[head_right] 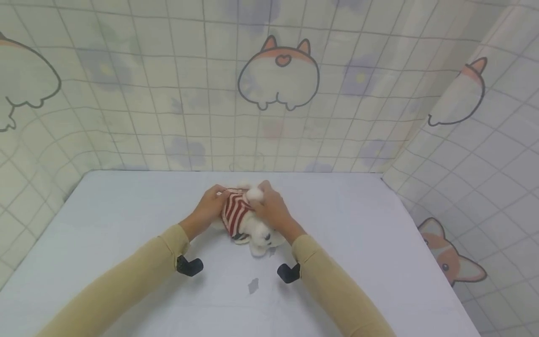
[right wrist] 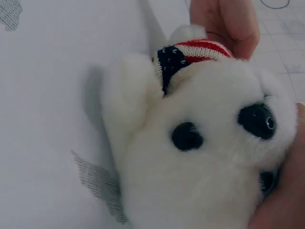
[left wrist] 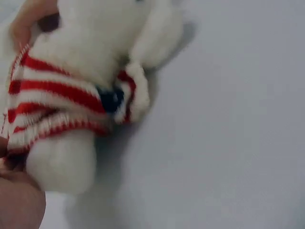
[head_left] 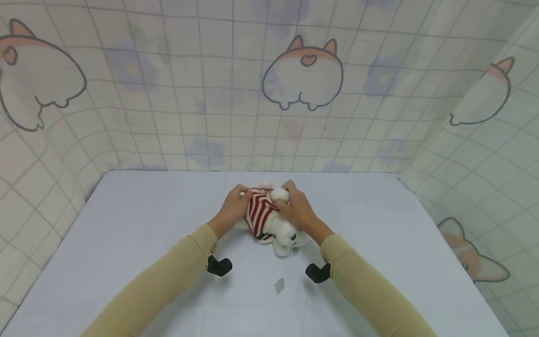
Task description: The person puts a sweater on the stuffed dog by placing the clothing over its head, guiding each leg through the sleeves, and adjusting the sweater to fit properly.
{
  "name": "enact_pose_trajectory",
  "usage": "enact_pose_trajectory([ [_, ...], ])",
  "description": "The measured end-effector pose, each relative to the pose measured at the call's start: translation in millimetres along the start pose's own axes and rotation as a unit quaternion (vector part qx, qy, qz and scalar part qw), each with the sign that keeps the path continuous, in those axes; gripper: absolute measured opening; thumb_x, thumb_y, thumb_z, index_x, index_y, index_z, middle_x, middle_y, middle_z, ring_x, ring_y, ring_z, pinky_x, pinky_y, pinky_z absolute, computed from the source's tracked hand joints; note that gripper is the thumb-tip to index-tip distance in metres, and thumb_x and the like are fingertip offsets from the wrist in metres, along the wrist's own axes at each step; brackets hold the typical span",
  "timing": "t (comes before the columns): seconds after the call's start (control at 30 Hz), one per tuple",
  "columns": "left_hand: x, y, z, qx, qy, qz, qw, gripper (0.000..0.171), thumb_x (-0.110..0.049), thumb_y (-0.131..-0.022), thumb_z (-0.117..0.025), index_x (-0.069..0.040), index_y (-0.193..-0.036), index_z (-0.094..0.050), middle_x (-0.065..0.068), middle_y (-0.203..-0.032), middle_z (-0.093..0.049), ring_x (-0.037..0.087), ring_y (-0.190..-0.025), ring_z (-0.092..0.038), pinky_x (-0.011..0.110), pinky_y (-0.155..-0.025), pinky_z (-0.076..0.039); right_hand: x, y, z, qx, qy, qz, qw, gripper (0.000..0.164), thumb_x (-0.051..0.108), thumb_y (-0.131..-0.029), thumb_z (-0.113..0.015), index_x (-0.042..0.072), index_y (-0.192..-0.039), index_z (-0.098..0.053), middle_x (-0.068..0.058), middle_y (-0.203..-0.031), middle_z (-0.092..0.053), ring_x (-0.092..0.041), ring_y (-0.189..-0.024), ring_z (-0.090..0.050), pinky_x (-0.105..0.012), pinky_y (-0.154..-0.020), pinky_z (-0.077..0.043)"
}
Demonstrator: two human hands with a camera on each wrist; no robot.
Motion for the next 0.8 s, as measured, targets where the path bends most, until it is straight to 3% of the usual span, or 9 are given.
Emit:
enact_pose_trajectory([
  [0.13, 13.0, 0.0, 6.0, -0.012, -0.006, 0.014, 0.9998, 0.028, -0.029, -0.103, -0.044, -0.006, -0.113, -0.056, 0.014, -0.117, -0.066, 0.023, -0.106, -0.062, 0.037, -0.096, -0.046, -3, 1, 1, -0.02, -0.022, -0.001, 1.0, 0.023, 0.022, -0.095, -0.058, 0.01, -0.107, -0.043, -0.009, -0.087, -0.059, -0.016, -0.066, -0.047, -0.027, -0.06, -0.044],
  [0.23, 14.1, 0.3, 7.2, -0.003, 0.001, 0.006, 1.0, 0.028, -0.029, -0.102, -0.045, -0.006, -0.114, -0.057, 0.015, -0.115, -0.068, 0.023, -0.102, -0.065, 0.036, -0.093, -0.049, 0, 0, 1, -0.023, -0.03, 0.016, 0.999, 0.027, 0.024, -0.095, -0.059, 0.011, -0.113, -0.044, -0.009, -0.091, -0.06, -0.014, -0.071, -0.049, -0.026, -0.062, -0.044],
  [0.4, 9.7, 2.1, 7.9, 0.001, 0.0, -0.008, 1.0, 0.029, -0.029, -0.1, -0.049, -0.007, -0.113, -0.062, 0.013, -0.113, -0.07, 0.019, -0.099, -0.065, 0.031, -0.086, -0.051, 3, 2, 5, -0.031, -0.044, 0.039, 0.998, 0.033, 0.026, -0.093, -0.065, 0.012, -0.117, -0.048, -0.005, -0.096, -0.059, -0.013, -0.077, -0.053, -0.023, -0.064, -0.045],
  [0.57, 5.5, 4.4, 9.8, -0.002, -0.01, -0.018, 0.9998, 0.028, -0.029, -0.1, -0.051, -0.008, -0.114, -0.064, 0.011, -0.114, -0.07, 0.021, -0.105, -0.064, 0.034, -0.092, -0.05, 6, 3, 8, -0.033, -0.052, 0.05, 0.997, 0.037, 0.032, -0.089, -0.07, 0.015, -0.116, -0.051, -0.001, -0.102, -0.06, -0.012, -0.078, -0.055, -0.023, -0.066, -0.048],
  [0.8, -8.1, 8.8, 15.4, -0.008, -0.021, -0.065, 0.9977, 0.027, -0.027, -0.099, -0.052, -0.009, -0.116, -0.061, 0.011, -0.119, -0.065, 0.024, -0.114, -0.058, 0.039, -0.097, -0.048, 13, 12, 21, -0.063, -0.042, 0.074, 0.994, 0.04, 0.028, -0.086, -0.074, 0.005, -0.115, -0.058, -0.006, -0.105, -0.063, -0.018, -0.088, -0.06, -0.032, -0.075, -0.052],
])
Point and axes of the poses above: each hand's wrist, its own y-axis away from the middle knuckle, its own z-axis out of the back of the hand, x = y × z, the point moved 6 cm from there along -y, towards the middle knuckle
